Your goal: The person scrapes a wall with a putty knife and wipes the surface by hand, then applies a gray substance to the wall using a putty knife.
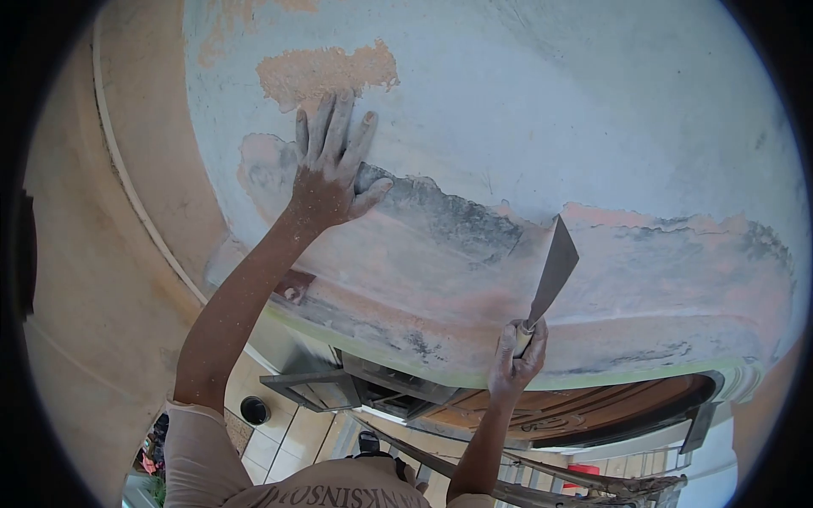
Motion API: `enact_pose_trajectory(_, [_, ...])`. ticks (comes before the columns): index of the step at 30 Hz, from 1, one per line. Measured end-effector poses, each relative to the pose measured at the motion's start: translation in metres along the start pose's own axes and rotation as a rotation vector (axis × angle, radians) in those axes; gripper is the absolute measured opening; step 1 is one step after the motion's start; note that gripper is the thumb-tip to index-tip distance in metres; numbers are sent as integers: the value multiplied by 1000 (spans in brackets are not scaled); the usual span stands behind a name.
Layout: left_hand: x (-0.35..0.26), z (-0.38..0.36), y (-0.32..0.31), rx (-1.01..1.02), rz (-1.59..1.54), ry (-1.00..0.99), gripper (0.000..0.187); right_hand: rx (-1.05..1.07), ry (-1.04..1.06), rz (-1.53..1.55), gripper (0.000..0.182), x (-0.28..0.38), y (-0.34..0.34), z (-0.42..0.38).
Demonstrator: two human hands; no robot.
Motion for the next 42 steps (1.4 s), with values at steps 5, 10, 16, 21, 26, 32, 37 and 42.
enact_pose_trajectory(5, [0, -1, 0, -9, -25, -13, 76, -22, -6, -30, 33, 5, -3, 1])
enact_pose_trajectory(10, [3, -1, 0, -1, -55, 13, 72, 3, 42, -51, 38, 2, -4, 3])
enact_pose_trajectory(16, [6, -4, 2, -63, -99, 23, 69, -33, 39, -57, 39, 5, -4, 3])
enact_pose_trajectory(21, [7, -6, 3, -72, -121, 33, 67, -47, 49, -105, 39, 9, -8, 4])
enact_pose_trajectory(26, [8, -6, 5, -96, -155, 41, 67, -3, 83, -137, 38, 9, -10, 5])
enact_pose_trajectory(32, [9, -7, 7, -122, -163, 44, 67, -27, 87, -137, 37, 12, -12, 5])
enact_pose_trajectory(37, [10, -9, 7, -113, -180, 51, 66, -21, 83, -103, 37, 10, -11, 6])
enact_pose_trajectory(42, [9, -8, 8, -113, -166, 53, 64, -24, 58, -86, 39, 8, -9, 4])
Point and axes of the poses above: each hand's wrist, its own z-axis towards the middle knuckle, its own y-axis out of the back of the hand, x = y × z, the point moved 9 cm from there along z, towards the middle knuckle, and after that the axes turned 10 degrees about y, right-handed, at the moved point
